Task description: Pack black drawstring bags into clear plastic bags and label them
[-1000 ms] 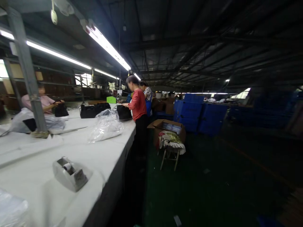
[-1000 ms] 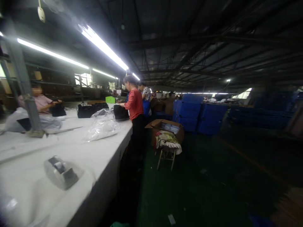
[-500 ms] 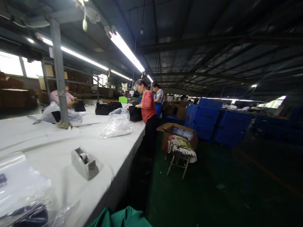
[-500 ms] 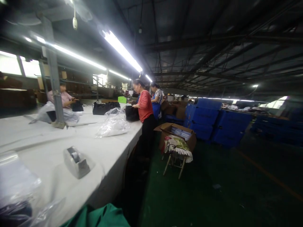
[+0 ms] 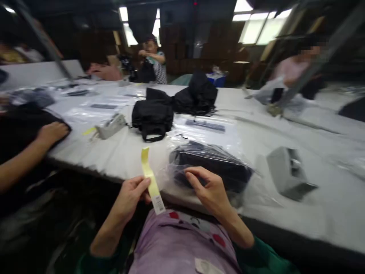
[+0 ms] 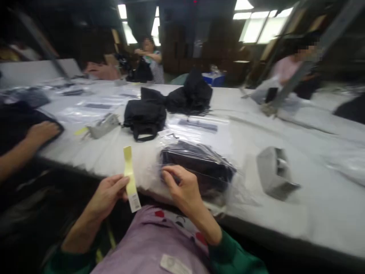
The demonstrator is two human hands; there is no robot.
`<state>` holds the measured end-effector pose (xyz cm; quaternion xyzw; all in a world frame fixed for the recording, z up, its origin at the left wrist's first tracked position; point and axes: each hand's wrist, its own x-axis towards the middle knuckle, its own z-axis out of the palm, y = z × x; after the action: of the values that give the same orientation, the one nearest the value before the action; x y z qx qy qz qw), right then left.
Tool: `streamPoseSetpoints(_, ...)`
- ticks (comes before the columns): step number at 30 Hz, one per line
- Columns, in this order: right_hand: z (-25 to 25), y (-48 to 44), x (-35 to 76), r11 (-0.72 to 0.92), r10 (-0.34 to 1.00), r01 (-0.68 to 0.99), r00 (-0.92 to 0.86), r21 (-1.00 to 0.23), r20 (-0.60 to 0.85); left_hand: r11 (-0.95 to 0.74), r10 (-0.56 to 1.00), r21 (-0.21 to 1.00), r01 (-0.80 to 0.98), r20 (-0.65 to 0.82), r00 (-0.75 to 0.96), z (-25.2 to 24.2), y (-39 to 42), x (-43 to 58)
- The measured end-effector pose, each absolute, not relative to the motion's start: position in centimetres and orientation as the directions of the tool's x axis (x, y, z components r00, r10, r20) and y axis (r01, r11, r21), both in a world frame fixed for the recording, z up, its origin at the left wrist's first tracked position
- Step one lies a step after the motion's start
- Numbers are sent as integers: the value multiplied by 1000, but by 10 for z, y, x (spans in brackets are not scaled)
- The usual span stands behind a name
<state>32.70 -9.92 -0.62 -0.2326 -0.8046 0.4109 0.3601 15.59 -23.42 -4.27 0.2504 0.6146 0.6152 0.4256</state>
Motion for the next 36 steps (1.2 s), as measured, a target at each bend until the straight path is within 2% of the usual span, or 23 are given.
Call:
streamPoseSetpoints(2, -23, -103, 320, 277, 644, 83, -755, -957, 121, 113, 786, 962, -248, -240, -570, -40, -257, 145)
streamPoseSetpoints(5, -38, -113, 320, -64, 506, 126, -851, -990, -141, 110, 759, 946, -304, -277, -589, -38, -259, 148)
streamPoseSetpoints(8, -45, -124, 313, -263, 426, 147, -869, -953, -252, 136, 742, 934, -331, -317, -590, -39, -254, 151)
streamPoseSetpoints(12, -48, -132, 297, -402, 355, 128, -891, -907, -283, 180, 741, 928, -327, -347, -575, -45, -253, 151)
streamPoseSetpoints(16, -50, -141, 288, -409, 381, 111, -881, -906, -280, 174, 750, 937, -303, -326, -576, -53, -255, 155)
streamPoseSetpoints(20, -51, -145, 287, -426, 445, 49, -858, -903, -256, 14, 772, 972, -236, -160, -615, -58, -263, 156)
streamPoseSetpoints(23, -51, -144, 288, -422, 466, 16, -854, -907, -232, 1, 894, 991, -135, -62, -443, -58, -271, 157)
streamPoseSetpoints(26, -49, -145, 288, -394, 494, -10, -846, -919, -203, 81, 942, 994, -68, -98, -320, -55, -273, 163)
streamPoseSetpoints(30, -47, -147, 287, -361, 541, -20, -819, -932, -192, 78, 907, 995, -63, -97, -410, -56, -269, 171)
streamPoseSetpoints(34, -48, -148, 290, -317, 554, -10, -813, -948, -177, 41, 911, 993, -106, -81, -404, -59, -268, 174)
streamPoseSetpoints(36, -49, -148, 293, -240, 582, -15, -802, -971, -132, 23, 911, 990, -141, -79, -405, -59, -267, 174)
